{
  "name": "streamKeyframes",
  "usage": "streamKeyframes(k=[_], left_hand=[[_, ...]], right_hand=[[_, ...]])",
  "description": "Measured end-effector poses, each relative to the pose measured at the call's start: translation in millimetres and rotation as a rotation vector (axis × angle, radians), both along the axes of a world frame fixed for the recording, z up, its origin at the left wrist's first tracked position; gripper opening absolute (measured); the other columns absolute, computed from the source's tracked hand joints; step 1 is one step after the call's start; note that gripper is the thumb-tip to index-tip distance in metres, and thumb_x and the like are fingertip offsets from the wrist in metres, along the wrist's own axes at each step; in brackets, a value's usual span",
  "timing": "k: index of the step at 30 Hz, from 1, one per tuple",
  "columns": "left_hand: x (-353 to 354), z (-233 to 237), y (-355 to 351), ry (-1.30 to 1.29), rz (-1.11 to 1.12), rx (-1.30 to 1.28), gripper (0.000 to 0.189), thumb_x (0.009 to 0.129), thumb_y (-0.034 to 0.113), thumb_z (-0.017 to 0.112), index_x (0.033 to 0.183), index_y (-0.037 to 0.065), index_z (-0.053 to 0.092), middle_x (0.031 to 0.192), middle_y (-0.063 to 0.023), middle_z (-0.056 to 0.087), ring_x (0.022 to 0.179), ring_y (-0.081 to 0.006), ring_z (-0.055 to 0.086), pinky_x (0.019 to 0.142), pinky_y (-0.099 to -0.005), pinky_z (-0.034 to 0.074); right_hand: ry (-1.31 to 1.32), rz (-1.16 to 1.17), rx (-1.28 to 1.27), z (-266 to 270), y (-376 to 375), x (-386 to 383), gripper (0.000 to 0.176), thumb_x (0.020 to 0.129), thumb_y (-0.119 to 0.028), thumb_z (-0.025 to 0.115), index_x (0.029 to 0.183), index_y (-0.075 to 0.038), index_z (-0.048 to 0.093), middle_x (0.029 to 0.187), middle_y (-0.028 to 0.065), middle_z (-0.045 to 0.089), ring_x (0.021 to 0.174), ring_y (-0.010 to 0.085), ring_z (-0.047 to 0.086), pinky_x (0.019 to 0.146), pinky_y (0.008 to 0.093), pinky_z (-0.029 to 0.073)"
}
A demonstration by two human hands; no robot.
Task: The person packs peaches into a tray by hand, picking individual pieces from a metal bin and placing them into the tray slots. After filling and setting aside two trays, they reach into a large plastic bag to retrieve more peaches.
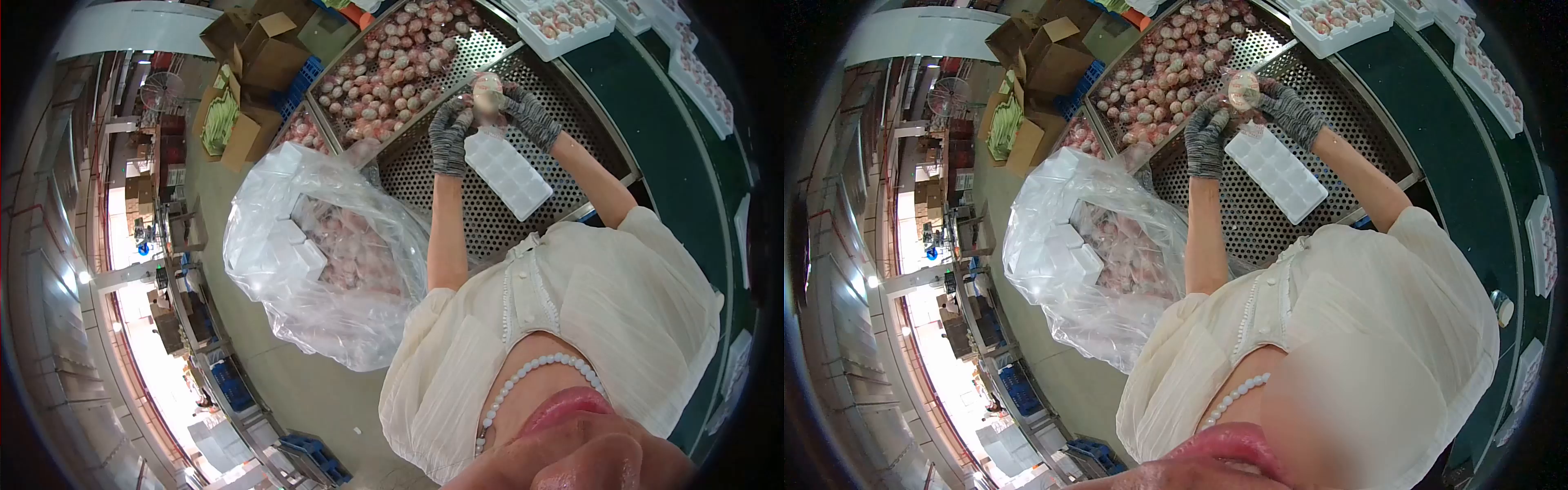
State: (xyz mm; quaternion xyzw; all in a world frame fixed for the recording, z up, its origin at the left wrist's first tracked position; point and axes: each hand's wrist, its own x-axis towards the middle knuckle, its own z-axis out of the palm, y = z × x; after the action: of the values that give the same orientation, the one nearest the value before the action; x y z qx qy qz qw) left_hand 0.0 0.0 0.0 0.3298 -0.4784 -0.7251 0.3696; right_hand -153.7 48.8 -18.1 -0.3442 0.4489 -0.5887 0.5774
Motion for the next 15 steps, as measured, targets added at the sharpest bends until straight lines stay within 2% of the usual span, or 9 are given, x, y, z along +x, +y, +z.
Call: streamKeyframes(k=[2, 5, 6, 10, 12, 13, 15], left_hand=[[-6.0, -1.5, 2.0, 0.012, 0.157, -0.011, 0.014, 0.074, 0.003, 0.052, 0.088, 0.004, 0.054, 0.072, -0.0032, 0.056, 0.056, -0.0102, 0.053, 0.049, -0.0197, 0.043], [0.4, -1.3, -1.2, 0.033, 0.156, -0.045, 0.017, 0.074, -0.001, 0.05, 0.09, 0.002, 0.054, 0.078, -0.003, 0.055, 0.063, -0.01, 0.052, 0.056, -0.0212, 0.046], [-2.7, -3.7, 0.3, 0.042, 0.157, -0.039, 0.017, 0.074, -0.001, 0.05, 0.09, 0.002, 0.054, 0.078, -0.003, 0.055, 0.063, -0.01, 0.052, 0.056, -0.0212, 0.046], [-6.0, -11.7, -2.1, -0.014, 0.084, -0.049, 0.014, 0.074, 0.001, 0.051, 0.087, 0.003, 0.055, 0.075, -0.0013, 0.055, 0.057, -0.0073, 0.049, 0.048, -0.0187, 0.042], [-7.5, -18.6, -5.4, -0.027, 0.048, -0.059, 0.012, 0.074, 0.002, 0.051, 0.086, 0.004, 0.055, 0.074, -0.001, 0.055, 0.055, -0.0065, 0.048, 0.046, -0.018, 0.04], [-9.4, -23.5, -7.3, -0.065, 0.043, -0.049, 0.013, 0.074, 0.002, 0.051, 0.087, 0.004, 0.055, 0.073, -0.001, 0.054, 0.054, -0.0064, 0.048, 0.045, -0.0179, 0.038], [-12.2, -36.0, -7.1, -0.106, 0.048, -0.023, 0.014, 0.074, 0.003, 0.051, 0.088, 0.004, 0.054, 0.073, -0.001, 0.054, 0.053, -0.0064, 0.047, 0.044, -0.0179, 0.037]], right_hand=[[-0.246, -0.078, -0.036, -3.5, -1.4, 2.8, 0.033, 0.076, -0.025, 0.054, 0.102, -0.006, 0.047, 0.079, 0.0016, 0.055, 0.064, 0.0067, 0.052, 0.056, 0.0202, 0.045], [-0.495, -0.077, -0.087, -30.7, -16.4, 0.4, 0.028, 0.078, -0.023, 0.052, 0.1, -0.006, 0.048, 0.082, 0.0018, 0.055, 0.066, 0.0073, 0.052, 0.056, 0.0215, 0.045], [-0.426, -0.107, -0.005, -20.8, -10.2, -3.4, 0.025, 0.079, -0.022, 0.05, 0.098, -0.006, 0.049, 0.081, 0.0013, 0.055, 0.065, 0.0075, 0.053, 0.055, 0.022, 0.046], [-0.446, -0.132, -0.006, 1.3, -0.5, -7.7, 0.026, 0.078, -0.023, 0.052, 0.098, -0.006, 0.049, 0.081, 0.0013, 0.055, 0.064, 0.0083, 0.054, 0.054, 0.0213, 0.046], [-0.245, -0.029, 0.039, 6.8, 2.7, -14.1, 0.029, 0.076, -0.023, 0.054, 0.099, -0.007, 0.049, 0.081, 0.002, 0.055, 0.065, 0.0087, 0.054, 0.055, 0.0208, 0.048], [-0.24, -0.026, 0.045, -9.0, -1.5, -22.9, 0.029, 0.076, -0.023, 0.054, 0.099, -0.007, 0.049, 0.081, 0.002, 0.055, 0.065, 0.0087, 0.054, 0.055, 0.0208, 0.048], [-0.035, 0.068, 0.094, -29.9, -8.6, -33.6, 0.034, 0.073, -0.023, 0.058, 0.101, -0.008, 0.048, 0.084, 0.0022, 0.055, 0.066, 0.0091, 0.055, 0.054, 0.0198, 0.047]])
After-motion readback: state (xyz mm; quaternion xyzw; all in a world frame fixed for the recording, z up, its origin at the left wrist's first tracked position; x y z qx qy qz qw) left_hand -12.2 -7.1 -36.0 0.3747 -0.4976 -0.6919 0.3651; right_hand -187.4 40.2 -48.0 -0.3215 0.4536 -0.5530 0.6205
